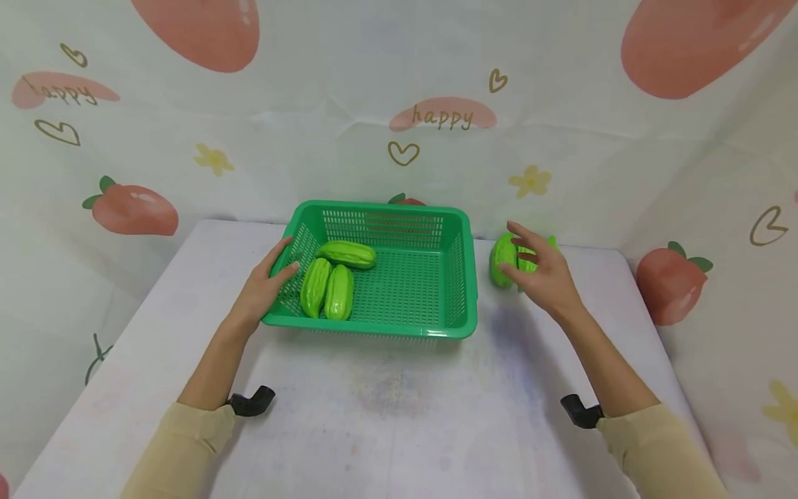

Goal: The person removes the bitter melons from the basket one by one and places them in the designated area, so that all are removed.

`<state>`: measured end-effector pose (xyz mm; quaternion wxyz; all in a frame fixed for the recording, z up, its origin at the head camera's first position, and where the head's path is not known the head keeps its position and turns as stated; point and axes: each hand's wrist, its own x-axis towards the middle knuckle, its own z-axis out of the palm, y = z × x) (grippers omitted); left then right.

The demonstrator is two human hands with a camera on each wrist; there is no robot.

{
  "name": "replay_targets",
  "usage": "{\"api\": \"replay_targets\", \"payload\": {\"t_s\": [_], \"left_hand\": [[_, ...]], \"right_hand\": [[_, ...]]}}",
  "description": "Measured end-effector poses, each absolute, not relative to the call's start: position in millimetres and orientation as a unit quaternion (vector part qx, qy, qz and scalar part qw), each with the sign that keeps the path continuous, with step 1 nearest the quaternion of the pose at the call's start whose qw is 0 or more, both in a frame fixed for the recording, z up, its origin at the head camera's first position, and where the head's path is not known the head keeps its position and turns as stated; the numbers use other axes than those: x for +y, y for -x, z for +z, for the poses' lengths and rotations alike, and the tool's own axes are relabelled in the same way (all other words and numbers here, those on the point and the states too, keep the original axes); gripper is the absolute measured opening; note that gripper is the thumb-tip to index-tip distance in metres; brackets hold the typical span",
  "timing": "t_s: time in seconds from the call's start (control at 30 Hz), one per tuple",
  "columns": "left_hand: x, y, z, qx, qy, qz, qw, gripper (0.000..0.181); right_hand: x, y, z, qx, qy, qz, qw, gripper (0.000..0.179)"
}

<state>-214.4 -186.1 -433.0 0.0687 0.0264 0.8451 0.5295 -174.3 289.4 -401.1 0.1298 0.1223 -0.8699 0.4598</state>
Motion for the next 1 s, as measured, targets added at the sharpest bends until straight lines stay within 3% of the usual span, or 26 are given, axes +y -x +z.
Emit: {"api": "replay_targets", "payload": {"t_s": [0.37, 1.0], "left_hand": [[-186.1, 213.2, -432.6, 0.849, -0.027, 0.524, 0.068, 0.066], [-188.9, 214.5, -434.2, 0.848, -0.034, 0.525, 0.067, 0.065]], "right_hand": [[237.9, 171.9, -393.3, -0.843, -0.197, 0.493, 0.088, 0.07], [162.8, 189.0, -400.4, -0.843, -0.219, 0.489, -0.052, 0.079]]}}
